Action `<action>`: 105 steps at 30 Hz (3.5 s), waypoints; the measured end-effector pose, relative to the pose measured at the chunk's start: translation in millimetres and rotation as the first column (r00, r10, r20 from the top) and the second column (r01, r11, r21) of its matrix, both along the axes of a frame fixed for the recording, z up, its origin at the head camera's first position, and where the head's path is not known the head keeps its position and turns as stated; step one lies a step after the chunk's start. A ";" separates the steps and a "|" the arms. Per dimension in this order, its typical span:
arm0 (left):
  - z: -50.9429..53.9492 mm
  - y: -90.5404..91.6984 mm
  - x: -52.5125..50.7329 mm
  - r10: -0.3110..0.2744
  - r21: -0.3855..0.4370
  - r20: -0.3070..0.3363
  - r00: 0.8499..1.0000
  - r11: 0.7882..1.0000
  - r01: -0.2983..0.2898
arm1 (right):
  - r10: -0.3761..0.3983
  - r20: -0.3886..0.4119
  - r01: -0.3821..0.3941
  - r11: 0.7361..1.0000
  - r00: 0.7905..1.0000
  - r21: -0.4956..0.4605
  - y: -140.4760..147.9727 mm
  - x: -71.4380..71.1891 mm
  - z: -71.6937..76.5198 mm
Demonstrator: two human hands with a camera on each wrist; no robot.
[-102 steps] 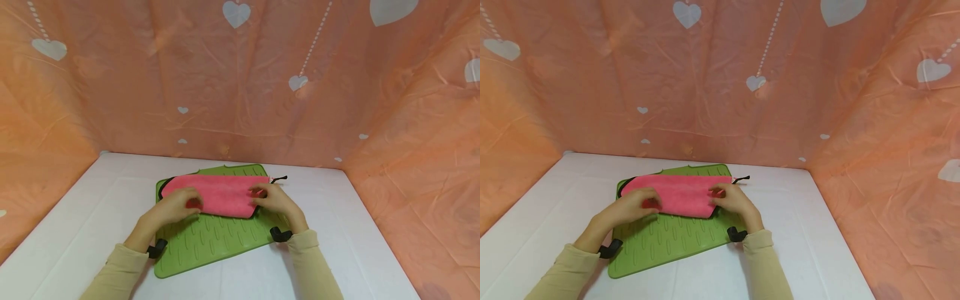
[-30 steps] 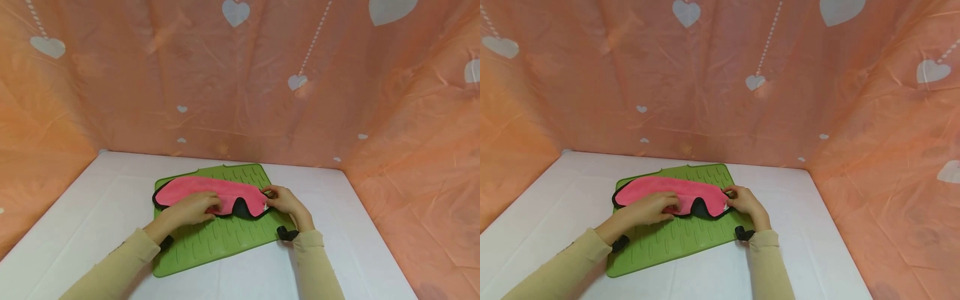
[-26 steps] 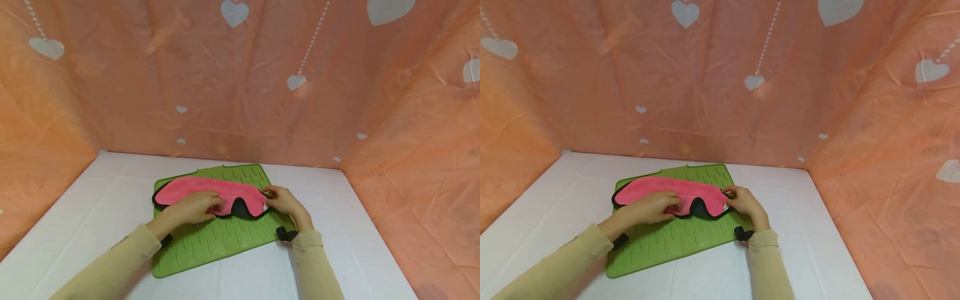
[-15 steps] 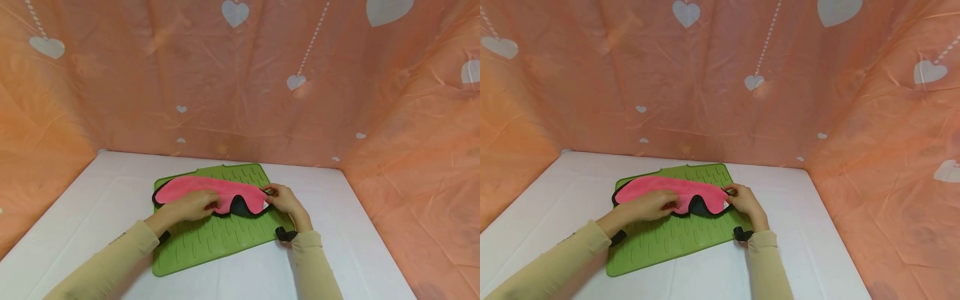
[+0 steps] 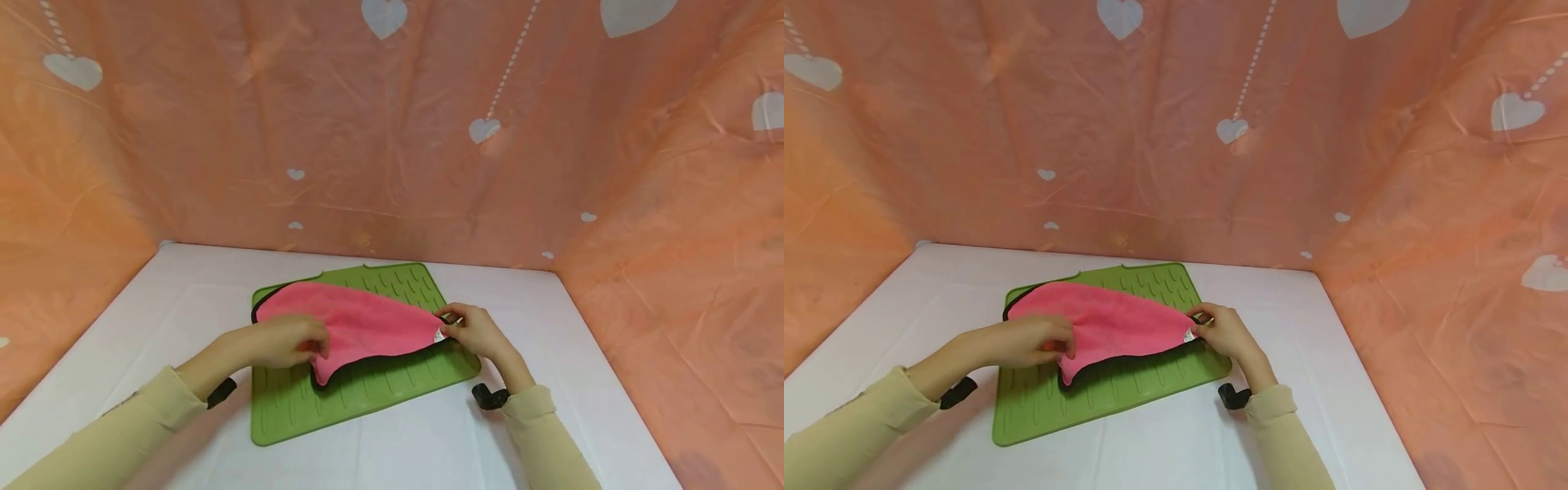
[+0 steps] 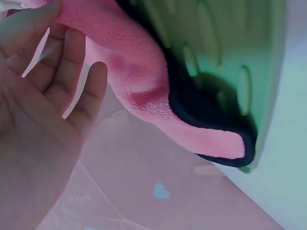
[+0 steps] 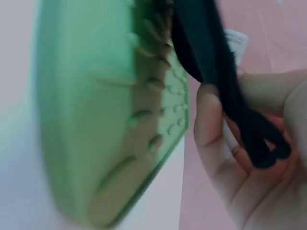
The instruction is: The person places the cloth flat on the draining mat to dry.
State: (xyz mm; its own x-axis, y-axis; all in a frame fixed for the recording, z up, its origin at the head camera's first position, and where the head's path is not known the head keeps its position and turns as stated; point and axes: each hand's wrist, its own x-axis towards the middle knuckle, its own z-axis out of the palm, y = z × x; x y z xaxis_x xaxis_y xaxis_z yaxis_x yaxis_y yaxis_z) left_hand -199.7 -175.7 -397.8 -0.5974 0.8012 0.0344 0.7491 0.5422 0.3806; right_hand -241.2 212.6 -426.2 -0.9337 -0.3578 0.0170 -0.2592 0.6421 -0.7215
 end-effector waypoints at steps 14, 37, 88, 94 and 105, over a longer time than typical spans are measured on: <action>-28.4 5.6 18.9 0.142 0.052 -0.248 0.958 0.990 -0.134 | 0.107 -0.060 -0.097 0.984 0.992 0.146 10.4 15.9 -17.0; -49.8 12.4 30.6 0.413 0.126 0.039 0.910 0.901 -0.414 | 0.237 -0.019 -0.230 0.957 0.971 0.177 10.0 8.0 -19.4; -37.8 -20.1 54.0 0.381 0.256 0.431 0.818 0.817 -0.516 | 0.166 -0.006 -0.165 0.985 0.986 0.050 19.8 20.7 -20.1; -40.9 -23.3 61.0 0.352 0.221 0.413 0.840 0.856 -0.467 | 0.202 0.020 -0.203 0.978 0.979 0.038 29.1 26.1 -17.4; -42.7 -21.8 72.0 0.406 0.189 0.364 0.838 0.849 -0.493 | 0.250 0.025 -0.252 0.963 0.968 0.092 30.7 30.6 -15.1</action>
State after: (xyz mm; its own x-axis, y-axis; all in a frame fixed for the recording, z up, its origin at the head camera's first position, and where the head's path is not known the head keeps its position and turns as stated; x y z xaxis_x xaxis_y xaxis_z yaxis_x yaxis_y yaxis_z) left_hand -127.7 -197.5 -440.5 -0.9038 0.4265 -0.0350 0.2720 0.6357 0.7224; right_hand -210.6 243.4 -441.3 -0.8137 -0.5800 -0.0389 -0.4120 0.6226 -0.6653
